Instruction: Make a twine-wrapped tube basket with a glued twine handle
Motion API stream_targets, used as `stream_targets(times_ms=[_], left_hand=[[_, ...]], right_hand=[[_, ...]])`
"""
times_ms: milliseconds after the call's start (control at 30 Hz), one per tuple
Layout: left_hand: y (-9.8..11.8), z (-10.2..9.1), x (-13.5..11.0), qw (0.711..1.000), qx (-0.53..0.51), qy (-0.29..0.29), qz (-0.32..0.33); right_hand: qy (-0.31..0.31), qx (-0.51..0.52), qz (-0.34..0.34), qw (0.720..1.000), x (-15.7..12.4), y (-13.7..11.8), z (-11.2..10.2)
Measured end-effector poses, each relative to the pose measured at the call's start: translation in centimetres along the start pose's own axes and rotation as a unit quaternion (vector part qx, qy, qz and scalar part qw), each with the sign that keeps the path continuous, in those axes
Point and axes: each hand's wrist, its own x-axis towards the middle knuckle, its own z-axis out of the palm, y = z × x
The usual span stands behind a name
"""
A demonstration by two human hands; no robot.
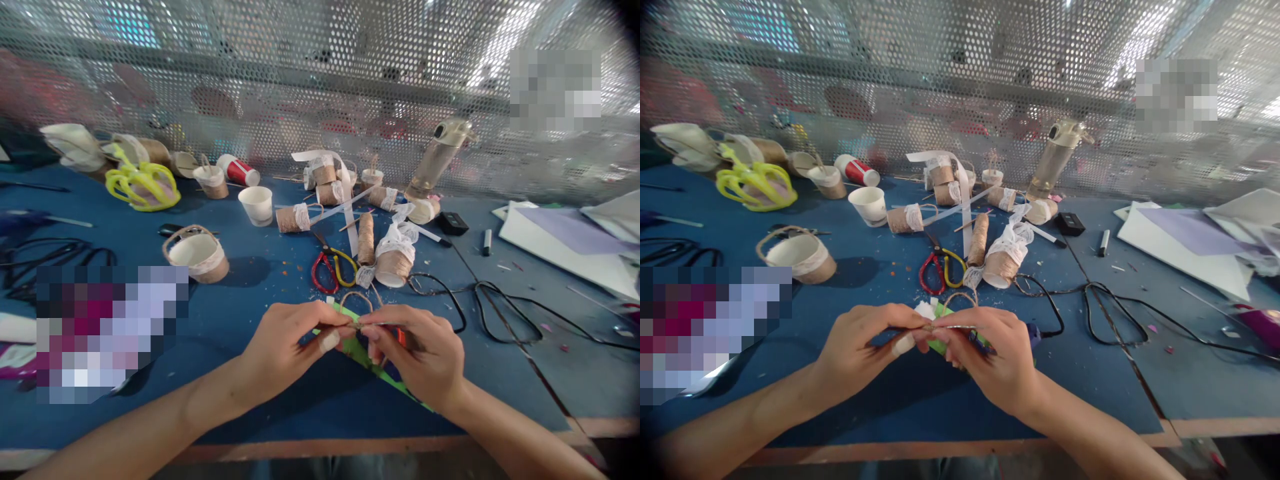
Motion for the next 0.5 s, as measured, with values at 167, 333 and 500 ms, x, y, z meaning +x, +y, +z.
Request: stream_targets(times_ms=[167, 333, 500], left_hand=[[0.50, -0.39, 0.93, 0.936, -0.258, -0.174, -0.165], [0.88, -0.13, 1.01, 0.886, -0.372, -0.156, -0.228], [0.81, 0.18, 0.78, 0.889, -0.368, -0.110, -0.249]], right_hand=[[-0.041, 0.006, -0.063, 0.997, 0.35, 0.29, -0.45], [-0.029, 0.006, -0.041, 0.999, 0.44, 0.22, -0.36], [-0.005, 0.005, -0.037, 0.999, 0.58, 0.26, -0.14]])
